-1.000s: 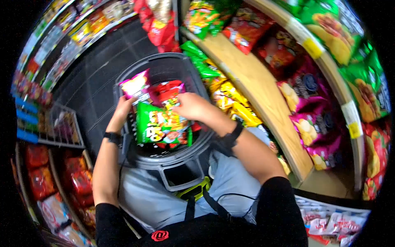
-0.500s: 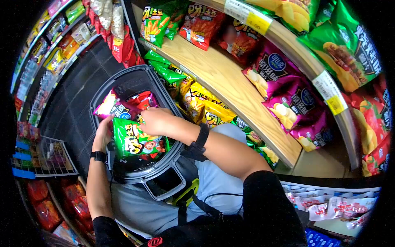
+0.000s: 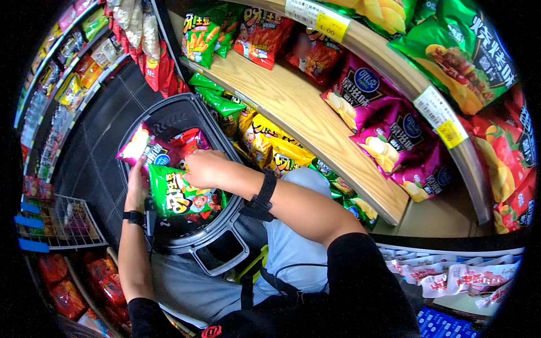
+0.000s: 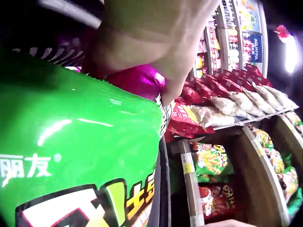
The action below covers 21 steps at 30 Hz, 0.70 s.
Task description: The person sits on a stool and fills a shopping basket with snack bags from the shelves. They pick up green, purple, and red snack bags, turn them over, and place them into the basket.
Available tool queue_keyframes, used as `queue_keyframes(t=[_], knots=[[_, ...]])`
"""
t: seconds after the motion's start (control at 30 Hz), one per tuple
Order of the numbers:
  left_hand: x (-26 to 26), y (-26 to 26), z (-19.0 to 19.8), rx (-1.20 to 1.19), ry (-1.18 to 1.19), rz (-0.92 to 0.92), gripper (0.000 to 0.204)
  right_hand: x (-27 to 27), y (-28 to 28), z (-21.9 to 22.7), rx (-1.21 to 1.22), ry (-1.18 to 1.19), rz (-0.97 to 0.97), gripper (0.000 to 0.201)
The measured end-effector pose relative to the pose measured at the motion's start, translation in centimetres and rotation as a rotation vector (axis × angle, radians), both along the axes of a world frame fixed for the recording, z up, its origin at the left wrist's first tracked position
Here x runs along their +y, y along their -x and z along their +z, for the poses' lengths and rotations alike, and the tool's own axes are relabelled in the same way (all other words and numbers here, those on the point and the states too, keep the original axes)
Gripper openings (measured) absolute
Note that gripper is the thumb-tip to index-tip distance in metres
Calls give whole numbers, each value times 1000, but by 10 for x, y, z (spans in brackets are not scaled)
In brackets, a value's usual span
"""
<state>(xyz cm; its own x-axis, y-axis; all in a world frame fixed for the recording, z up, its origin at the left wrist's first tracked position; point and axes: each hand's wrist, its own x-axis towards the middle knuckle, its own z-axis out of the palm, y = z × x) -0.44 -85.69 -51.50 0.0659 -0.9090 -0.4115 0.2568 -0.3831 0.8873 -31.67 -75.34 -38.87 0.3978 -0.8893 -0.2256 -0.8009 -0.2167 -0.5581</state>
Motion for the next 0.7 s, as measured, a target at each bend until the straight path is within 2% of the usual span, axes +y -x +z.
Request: queue_keyframes(t=[0.07,0.13,0.2,0.27,0.43,0.53,0.63,0.67,0.7], knots=[[-2,-5,13,3,244,-24,51,0,0,-1,15,34,-9,47],[-9,-3,26,-207,360,206,57,1,2,-1,17,47,-12,47],[-15,-11,30,-443,586,296,60,1,4,0,13,62,0,47],[-1,-5,57,-574,643,264,60,-2,4,2,30,53,-18,48],[38,32,92,-540,726,101,58,-9,6,0,-125,175,-100,46],[55,51,108,-562,753,-19,73,-18,8,2,-307,193,-178,47],[66,58,116,-704,800,-137,88,-23,11,3,-385,309,-311,66],[65,55,108,-804,808,-146,92,-23,12,3,-414,377,-344,68],[69,57,111,-908,871,-171,93,-23,12,8,-470,426,-347,80]])
